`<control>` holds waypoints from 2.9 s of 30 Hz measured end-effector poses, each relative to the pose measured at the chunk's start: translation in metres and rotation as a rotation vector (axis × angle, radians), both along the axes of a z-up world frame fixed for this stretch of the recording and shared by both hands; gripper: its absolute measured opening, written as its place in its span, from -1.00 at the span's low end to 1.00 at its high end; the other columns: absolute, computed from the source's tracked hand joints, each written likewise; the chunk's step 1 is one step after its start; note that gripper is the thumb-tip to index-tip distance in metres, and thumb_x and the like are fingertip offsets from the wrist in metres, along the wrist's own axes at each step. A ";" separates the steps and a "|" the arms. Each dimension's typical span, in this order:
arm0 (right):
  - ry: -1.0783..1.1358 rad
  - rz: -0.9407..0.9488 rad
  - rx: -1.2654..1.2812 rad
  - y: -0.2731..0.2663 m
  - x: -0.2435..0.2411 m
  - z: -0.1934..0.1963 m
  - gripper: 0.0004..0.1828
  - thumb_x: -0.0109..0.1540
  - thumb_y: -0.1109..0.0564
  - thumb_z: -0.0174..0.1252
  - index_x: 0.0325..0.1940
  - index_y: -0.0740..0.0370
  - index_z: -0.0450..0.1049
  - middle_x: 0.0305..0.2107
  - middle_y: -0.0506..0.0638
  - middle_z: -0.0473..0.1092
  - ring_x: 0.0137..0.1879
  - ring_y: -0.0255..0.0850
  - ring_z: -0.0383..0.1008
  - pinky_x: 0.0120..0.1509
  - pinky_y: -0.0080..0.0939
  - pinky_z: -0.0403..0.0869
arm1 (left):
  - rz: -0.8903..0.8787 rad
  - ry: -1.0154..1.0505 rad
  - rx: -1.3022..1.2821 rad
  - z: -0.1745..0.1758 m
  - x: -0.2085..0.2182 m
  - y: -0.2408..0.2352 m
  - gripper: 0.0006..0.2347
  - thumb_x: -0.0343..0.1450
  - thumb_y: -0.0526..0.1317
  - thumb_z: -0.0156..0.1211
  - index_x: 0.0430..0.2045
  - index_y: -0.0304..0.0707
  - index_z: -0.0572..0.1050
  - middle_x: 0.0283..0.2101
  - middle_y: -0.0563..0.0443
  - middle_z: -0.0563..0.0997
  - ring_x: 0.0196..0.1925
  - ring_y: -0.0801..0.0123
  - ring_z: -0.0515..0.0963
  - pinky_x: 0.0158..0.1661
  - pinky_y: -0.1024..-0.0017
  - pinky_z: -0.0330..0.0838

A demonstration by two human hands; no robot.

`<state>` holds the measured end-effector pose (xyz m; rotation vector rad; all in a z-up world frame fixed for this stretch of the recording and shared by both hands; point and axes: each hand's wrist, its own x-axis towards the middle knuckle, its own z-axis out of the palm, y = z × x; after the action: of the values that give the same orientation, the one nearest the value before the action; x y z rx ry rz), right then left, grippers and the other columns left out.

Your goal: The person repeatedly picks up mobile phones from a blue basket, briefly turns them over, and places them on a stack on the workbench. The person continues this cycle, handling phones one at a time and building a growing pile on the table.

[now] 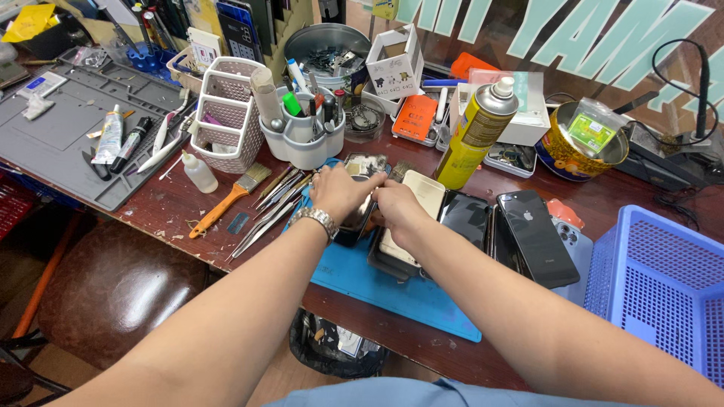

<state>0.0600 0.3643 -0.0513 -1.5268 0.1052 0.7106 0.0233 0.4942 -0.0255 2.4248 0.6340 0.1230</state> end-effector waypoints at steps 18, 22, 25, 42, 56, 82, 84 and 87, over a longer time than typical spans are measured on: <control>-0.202 0.095 0.261 -0.116 -0.004 0.099 -0.61 0.29 0.12 0.18 0.21 0.16 0.45 -0.09 -0.10 0.48 0.01 -0.30 0.47 0.09 -0.23 0.40 | -0.362 -0.194 -1.723 0.056 -0.005 -0.031 -0.54 0.53 0.08 -0.01 0.17 -0.29 0.43 0.08 -0.11 0.61 0.07 0.23 0.63 0.08 0.22 0.54; -0.162 0.008 0.326 -0.168 -0.004 0.093 -0.72 0.30 0.16 0.20 0.10 0.11 0.48 -0.18 -0.15 0.50 -0.08 -0.32 0.46 -0.04 -0.25 0.37 | -0.450 -0.117 -1.687 0.059 0.007 -0.078 -0.54 0.51 0.06 0.01 0.18 -0.28 0.42 0.11 -0.07 0.60 0.10 0.26 0.62 0.14 0.21 0.50; -0.147 -0.113 0.325 -0.216 -0.008 0.090 -0.79 0.29 0.16 0.15 0.02 0.08 0.49 -0.22 -0.17 0.51 -0.09 -0.33 0.48 -0.06 -0.28 0.42 | -0.599 -0.077 -1.703 0.052 0.017 -0.121 -0.53 0.51 0.08 0.00 0.19 -0.28 0.41 0.14 -0.08 0.59 0.13 0.29 0.62 0.17 0.25 0.48; -0.480 -0.683 -0.080 -0.508 0.004 0.024 -0.81 0.38 0.13 0.02 0.05 0.23 0.33 -0.11 -0.02 0.44 -0.03 -0.26 0.45 0.07 -0.16 0.51 | -0.684 -0.008 -0.815 0.001 0.107 -0.409 -0.60 0.40 -0.22 0.20 0.14 -0.36 0.50 0.01 -0.21 0.66 -0.03 0.25 0.65 -0.05 0.36 0.51; -0.384 -0.734 -0.379 -0.490 0.056 -0.067 -0.49 0.24 0.10 0.29 0.14 0.41 0.29 -0.05 0.17 0.47 0.03 -0.11 0.55 0.12 -0.13 0.53 | -0.713 -0.146 -0.252 -0.056 0.103 -0.438 -0.60 0.33 -0.23 0.09 0.09 -0.24 0.53 0.31 -0.30 0.33 0.36 -0.04 0.33 0.31 0.23 0.24; -0.923 -0.116 -1.124 -0.518 0.006 0.030 -0.79 0.23 0.24 0.17 -0.04 0.23 0.43 -0.06 0.14 0.46 0.11 0.16 0.39 0.18 0.17 0.40 | -1.304 0.079 0.289 -0.016 0.049 -0.477 -0.73 0.39 -0.18 0.14 -0.31 -0.48 0.65 -0.21 -0.41 0.66 -0.08 -0.06 0.68 0.03 0.14 0.56; -1.035 -0.179 -1.173 -0.518 -0.002 0.030 -0.77 0.17 0.23 0.24 -0.09 0.18 0.46 -0.09 0.15 0.38 0.11 0.13 0.35 0.16 0.13 0.40 | -1.255 0.133 0.363 -0.022 0.044 -0.484 -0.74 0.39 -0.20 0.10 -0.24 -0.45 0.62 -0.07 -0.38 0.63 0.06 -0.09 0.61 0.12 0.04 0.46; -1.113 -0.264 -1.145 -0.516 -0.004 0.032 -0.70 0.14 0.23 0.29 -0.06 0.22 0.45 -0.08 0.15 0.32 0.13 0.13 0.31 0.17 0.12 0.39 | -1.214 0.214 0.383 -0.026 0.047 -0.491 -0.67 0.38 -0.22 0.07 -0.05 -0.47 0.53 0.18 -0.40 0.48 0.29 -0.16 0.44 0.25 -0.02 0.32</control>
<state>0.0557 -0.1513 -0.0198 -2.7174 -0.1641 -0.6292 0.0702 0.0030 -0.0514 2.7695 -0.9091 -0.5579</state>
